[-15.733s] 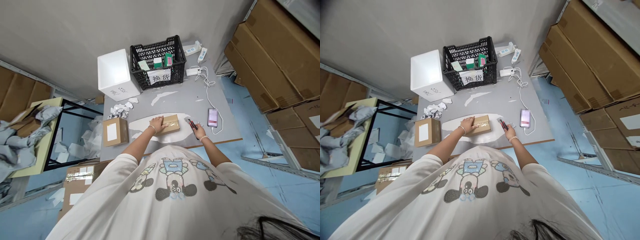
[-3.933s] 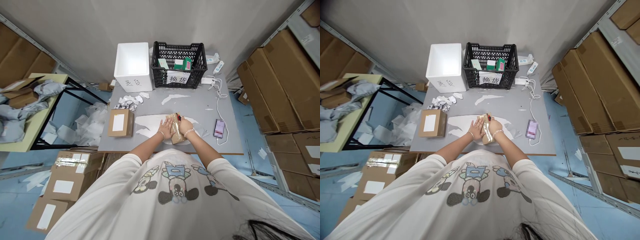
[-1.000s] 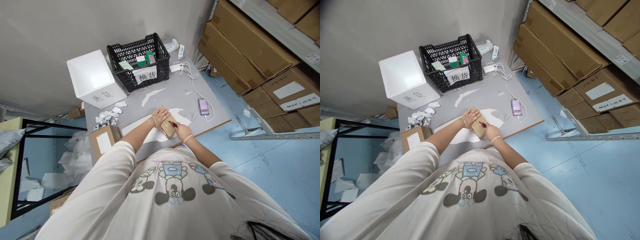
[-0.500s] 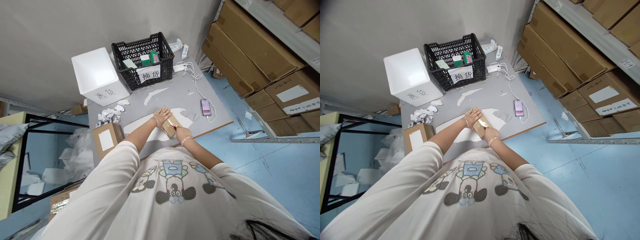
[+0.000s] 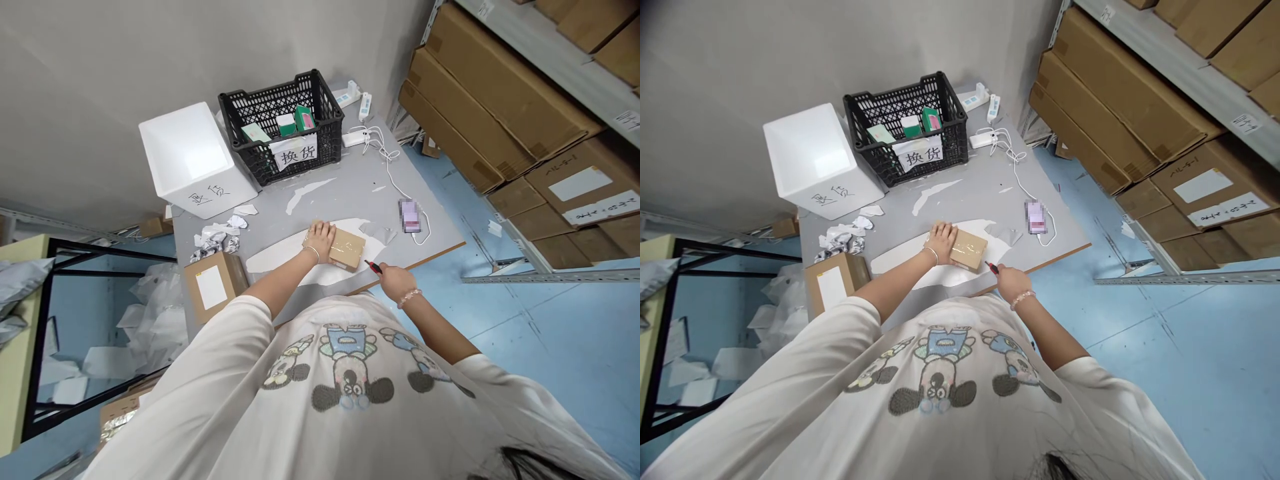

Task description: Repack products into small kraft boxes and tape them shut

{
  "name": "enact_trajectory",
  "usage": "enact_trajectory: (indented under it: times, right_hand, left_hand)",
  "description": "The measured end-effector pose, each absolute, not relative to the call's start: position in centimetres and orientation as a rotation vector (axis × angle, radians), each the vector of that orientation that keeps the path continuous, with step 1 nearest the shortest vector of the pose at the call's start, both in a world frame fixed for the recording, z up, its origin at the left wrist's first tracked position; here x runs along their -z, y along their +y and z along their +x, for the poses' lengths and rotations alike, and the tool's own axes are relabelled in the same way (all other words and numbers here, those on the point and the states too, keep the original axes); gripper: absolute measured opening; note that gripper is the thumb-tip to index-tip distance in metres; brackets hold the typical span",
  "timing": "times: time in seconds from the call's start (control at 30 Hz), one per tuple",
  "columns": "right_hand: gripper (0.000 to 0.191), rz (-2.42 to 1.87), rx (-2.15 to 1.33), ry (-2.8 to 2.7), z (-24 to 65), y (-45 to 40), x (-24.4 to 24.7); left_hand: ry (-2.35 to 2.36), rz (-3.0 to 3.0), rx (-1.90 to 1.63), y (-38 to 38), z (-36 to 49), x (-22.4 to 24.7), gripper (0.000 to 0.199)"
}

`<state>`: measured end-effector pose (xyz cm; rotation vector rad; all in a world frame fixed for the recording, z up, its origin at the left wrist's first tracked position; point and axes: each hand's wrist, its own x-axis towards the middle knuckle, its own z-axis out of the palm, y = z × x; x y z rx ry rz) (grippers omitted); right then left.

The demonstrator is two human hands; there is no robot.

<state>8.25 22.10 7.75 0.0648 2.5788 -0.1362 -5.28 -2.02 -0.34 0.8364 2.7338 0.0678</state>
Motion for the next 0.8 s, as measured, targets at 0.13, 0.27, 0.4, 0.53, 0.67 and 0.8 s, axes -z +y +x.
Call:
enact_trajectory:
  times: [0.13,0.27,0.4,0.53,0.67,0.8]
  right_hand:
    - [0.032,0.281,0.718,2.591,6.7,24.8,-5.8]
    - [0.032,0.468,1.364,2.235,3.1,25.3,-2.8]
    - [0.029,0.504,1.452,2.145,-0.9,24.6,-0.9]
    - [0.027,0.446,1.391,2.172,-3.7,24.1,-0.8]
    - [0.025,0.359,1.285,2.196,-5.0,23.7,-1.1]
    - [0.027,0.326,1.223,2.192,-5.4,23.7,-1.1]
  left_hand:
    - [2.93,0.334,-0.104,-1.5,-2.9,1.0,0.13]
    - [2.965,0.236,-0.191,-1.7,-1.6,1.2,0.127]
    - [2.966,0.267,-0.213,-2.0,-1.4,0.8,0.126]
    - [2.949,0.253,-0.189,-2.0,-1.5,0.4,0.127]
    - [2.949,0.235,-0.18,-1.8,-1.4,0.1,0.122]
    - [2.923,0.21,-0.158,-1.7,-1.3,-0.4,0.119]
